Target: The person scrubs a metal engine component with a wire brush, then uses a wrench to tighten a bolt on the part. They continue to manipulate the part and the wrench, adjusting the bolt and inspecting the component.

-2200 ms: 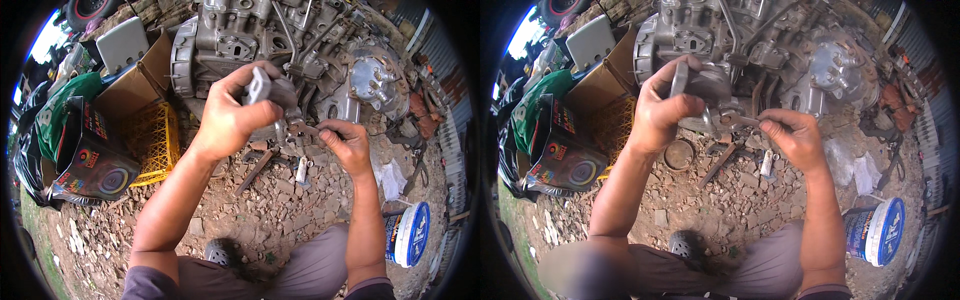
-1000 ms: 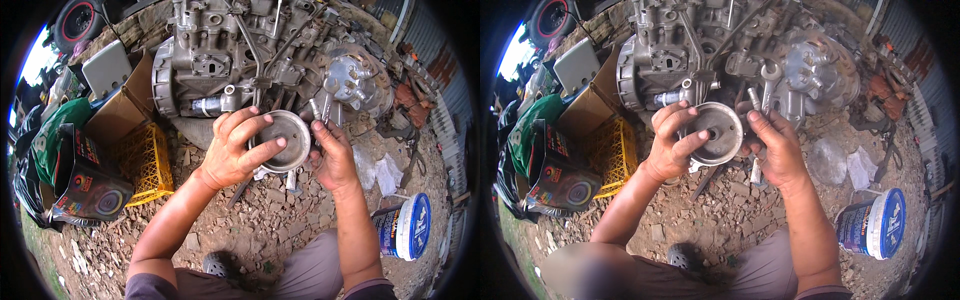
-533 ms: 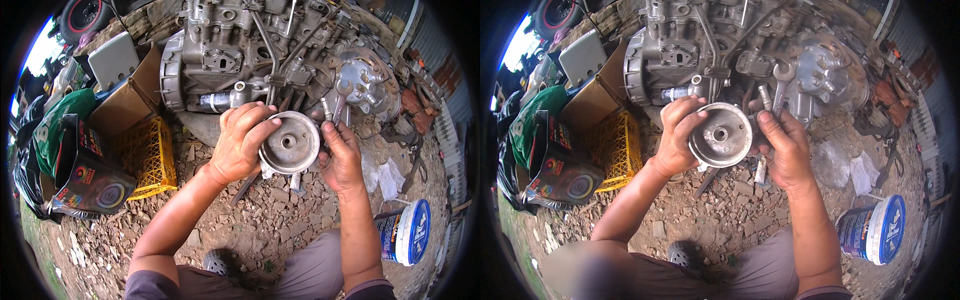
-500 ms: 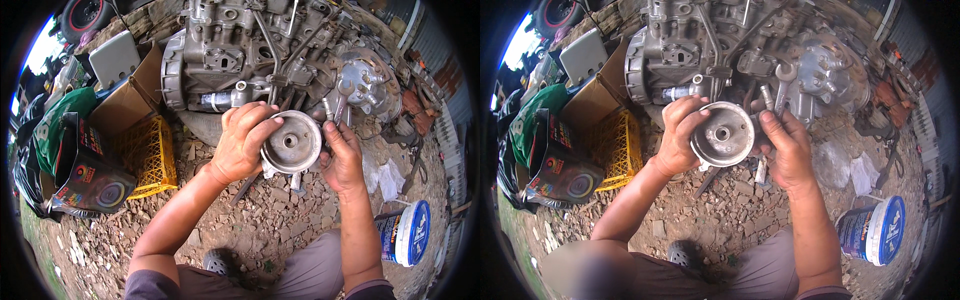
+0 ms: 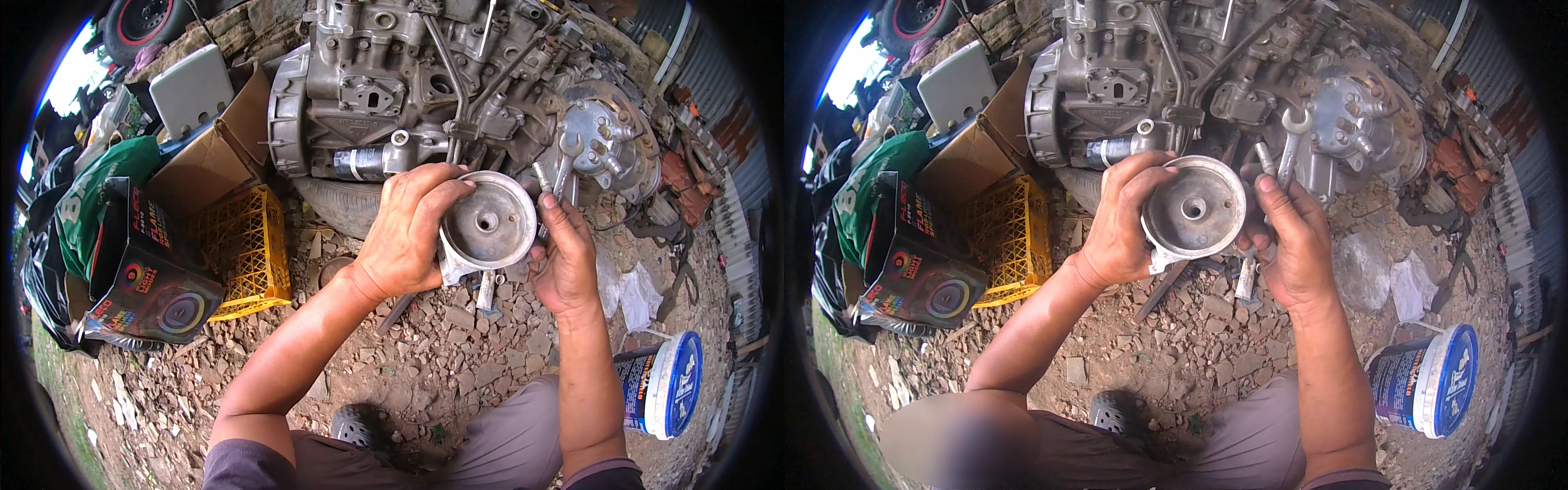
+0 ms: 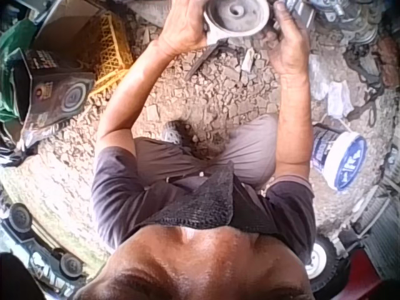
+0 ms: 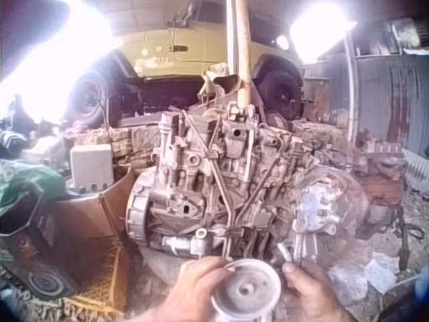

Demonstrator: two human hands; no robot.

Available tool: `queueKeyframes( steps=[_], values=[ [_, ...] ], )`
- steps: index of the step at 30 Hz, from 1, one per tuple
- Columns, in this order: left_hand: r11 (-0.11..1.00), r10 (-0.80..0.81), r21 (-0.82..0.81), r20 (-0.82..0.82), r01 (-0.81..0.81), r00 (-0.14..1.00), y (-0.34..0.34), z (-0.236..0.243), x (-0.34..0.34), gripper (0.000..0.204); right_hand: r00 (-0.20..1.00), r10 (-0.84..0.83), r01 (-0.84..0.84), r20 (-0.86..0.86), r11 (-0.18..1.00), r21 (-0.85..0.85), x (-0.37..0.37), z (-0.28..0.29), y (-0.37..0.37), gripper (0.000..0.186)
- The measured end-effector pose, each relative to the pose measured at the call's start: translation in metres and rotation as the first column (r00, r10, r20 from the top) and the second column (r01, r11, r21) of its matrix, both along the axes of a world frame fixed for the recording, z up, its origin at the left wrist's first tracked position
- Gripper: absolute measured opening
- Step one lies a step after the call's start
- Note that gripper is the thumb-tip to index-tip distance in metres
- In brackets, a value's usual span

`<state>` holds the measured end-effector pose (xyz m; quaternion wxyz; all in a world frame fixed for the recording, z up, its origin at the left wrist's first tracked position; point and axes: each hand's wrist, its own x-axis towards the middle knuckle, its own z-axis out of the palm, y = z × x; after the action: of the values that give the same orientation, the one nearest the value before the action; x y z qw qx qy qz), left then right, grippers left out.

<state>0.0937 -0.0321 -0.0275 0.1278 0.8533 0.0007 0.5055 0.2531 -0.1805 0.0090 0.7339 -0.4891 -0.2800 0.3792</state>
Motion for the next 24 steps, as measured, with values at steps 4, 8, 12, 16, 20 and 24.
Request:
queueKeyframes(
  steps=[4, 8, 12, 16, 20, 24],
  values=[
    [0.983, -0.186, 0.020, 0.042, 0.185, 0.982, 0.004, 0.007, 0.003, 0.069, 0.997, 0.049, -0.052, -0.065, 0.998, -0.043, 0.001, 0.000, 0.000, 0.035],
    [0.813, -0.261, -0.518, 0.085, 0.266, 0.962, -0.005, 0.012, 0.000, 0.061, 0.989, 0.095, -0.103, -0.116, 0.992, -0.069, -0.001, -0.001, -0.001, 0.038],
    [0.474, -0.253, -0.824, 0.209, 0.310, 0.944, -0.010, 0.021, -0.007, 0.053, 0.999, 0.036, -0.036, -0.005, 0.990, -0.137, -0.006, -0.001, -0.003, 0.031],
    [0.305, -0.165, -0.889, 0.304, 0.342, 0.938, 0.000, 0.036, -0.010, 0.049, 0.943, 0.044, -0.005, 0.331, 0.993, -0.118, -0.007, -0.001, -0.005, 0.033],
    [0.157, -0.177, -0.966, 0.176, 0.204, 0.968, 0.014, 0.052, -0.019, 0.043, 0.840, 0.071, 0.047, 0.539, 0.978, -0.202, 0.001, 0.004, -0.011, 0.031],
    [0.244, -0.176, -0.970, -0.046, -0.002, 0.983, 0.017, 0.061, -0.032, 0.061, 0.776, 0.163, 0.015, 0.609, 0.961, -0.277, 0.012, 0.012, -0.019, 0.029]
  ],
)
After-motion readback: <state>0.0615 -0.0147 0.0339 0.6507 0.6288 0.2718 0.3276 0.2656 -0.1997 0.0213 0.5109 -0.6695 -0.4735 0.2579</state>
